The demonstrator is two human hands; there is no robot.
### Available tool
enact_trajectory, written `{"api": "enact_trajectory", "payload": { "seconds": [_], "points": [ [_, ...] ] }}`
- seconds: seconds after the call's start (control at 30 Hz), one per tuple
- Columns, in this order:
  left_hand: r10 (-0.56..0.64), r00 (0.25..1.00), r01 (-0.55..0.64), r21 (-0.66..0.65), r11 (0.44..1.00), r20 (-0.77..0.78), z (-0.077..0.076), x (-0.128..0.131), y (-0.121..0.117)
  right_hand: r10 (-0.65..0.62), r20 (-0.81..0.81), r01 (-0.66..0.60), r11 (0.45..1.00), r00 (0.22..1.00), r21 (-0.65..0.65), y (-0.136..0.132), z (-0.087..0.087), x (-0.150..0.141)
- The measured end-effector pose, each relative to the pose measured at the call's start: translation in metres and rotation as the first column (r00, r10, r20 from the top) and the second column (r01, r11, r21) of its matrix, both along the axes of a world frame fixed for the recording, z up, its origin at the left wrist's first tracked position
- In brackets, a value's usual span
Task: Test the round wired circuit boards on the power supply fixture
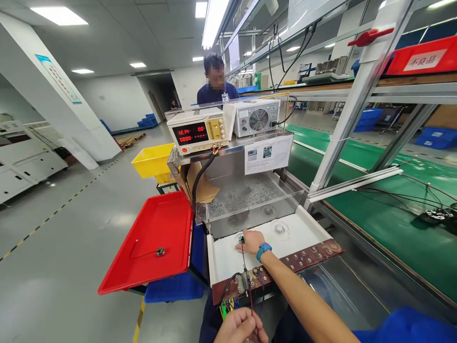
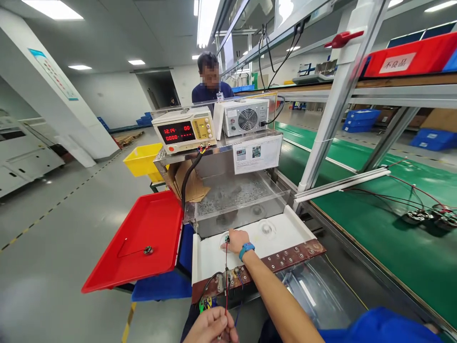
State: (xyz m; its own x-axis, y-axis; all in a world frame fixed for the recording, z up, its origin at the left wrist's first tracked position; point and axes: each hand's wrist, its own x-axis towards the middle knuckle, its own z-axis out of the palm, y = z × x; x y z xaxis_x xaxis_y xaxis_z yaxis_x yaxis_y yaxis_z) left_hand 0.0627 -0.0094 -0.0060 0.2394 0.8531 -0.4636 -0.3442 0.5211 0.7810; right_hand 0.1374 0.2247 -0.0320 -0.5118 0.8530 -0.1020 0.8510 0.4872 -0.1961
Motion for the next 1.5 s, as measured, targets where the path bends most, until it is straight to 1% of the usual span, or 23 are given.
{"api": "enact_trajectory", "payload": {
  "seconds": [0.07,0.17,0.27,0.33,0.4,0.47,0.57,0.67,0.77,0.9,1.03,1.13,1.23,1.3,1.4,1.5],
  "points": [
    [-0.003,1.000,0.003,0.048,0.999,0.000,0.012,0.009,0.012,-0.004,0.013,0.004,1.000,1.000,-0.011,0.001,-0.002,0.001],
    [0.051,0.997,-0.041,0.155,0.987,-0.059,0.037,0.015,0.033,0.020,-0.005,-0.020,1.000,1.000,-0.020,0.001,-0.006,0.002],
    [0.101,0.995,-0.095,0.181,0.979,-0.026,0.058,0.014,0.053,0.070,-0.038,-0.070,0.997,0.997,-0.018,0.002,-0.010,0.004],
    [0.127,0.992,-0.126,0.169,0.977,0.008,0.066,0.012,0.064,0.070,-0.045,-0.072,0.997,0.996,-0.029,0.003,-0.011,0.005],
    [0.148,0.988,-0.151,0.153,0.977,0.032,0.069,0.012,0.073,0.050,-0.048,-0.053,0.997,0.998,-0.052,0.004,-0.010,0.005],
    [0.160,0.986,-0.164,0.143,0.976,0.037,0.071,0.012,0.081,0.040,-0.055,-0.044,0.997,0.998,-0.070,0.004,-0.010,0.005],
    [0.170,0.985,-0.166,0.162,0.973,-0.009,0.070,0.012,0.089,0.045,-0.077,-0.051,0.996,0.996,-0.077,0.005,-0.011,0.006],
    [0.182,0.982,-0.168,0.223,0.960,-0.046,0.069,0.013,0.095,0.033,-0.097,-0.041,0.996,0.995,-0.076,0.007,-0.014,0.007],
    [0.162,0.987,-0.148,0.279,0.949,-0.024,0.069,0.012,0.098,0.023,-0.102,-0.032,0.996,0.995,-0.089,0.008,-0.016,0.007],
    [0.094,0.996,-0.092,0.290,0.953,0.005,0.071,0.007,0.097,0.017,-0.100,-0.029,0.992,0.995,-0.121,0.008,-0.013,0.009],
    [-0.031,1.000,0.028,0.268,0.963,0.007,0.075,0.000,0.096,0.017,-0.107,-0.029,0.993,0.994,-0.118,0.007,-0.011,0.010],
    [-0.127,0.992,0.121,0.317,0.941,0.000,0.076,-0.003,0.095,0.012,-0.102,-0.023,0.993,0.995,-0.112,0.008,-0.014,0.009],
    [-0.167,0.986,0.154,0.354,0.922,0.007,0.071,-0.003,0.094,0.014,-0.101,-0.025,0.994,0.995,-0.111,0.010,-0.018,0.008],
    [-0.151,0.989,0.139,0.344,0.928,0.006,0.066,-0.002,0.094,0.010,-0.101,-0.021,0.993,0.995,-0.115,0.011,-0.020,0.007],
    [-0.059,0.998,0.068,0.319,0.945,-0.037,0.058,-0.002,0.098,-0.004,-0.098,-0.009,0.991,0.995,-0.136,0.011,-0.019,0.008],
    [0.045,0.987,0.005,0.306,0.952,-0.155,0.048,-0.002,0.109,-0.004,-0.105,-0.011,0.989,0.994,-0.146,0.010,-0.016,0.008]
  ]
}}
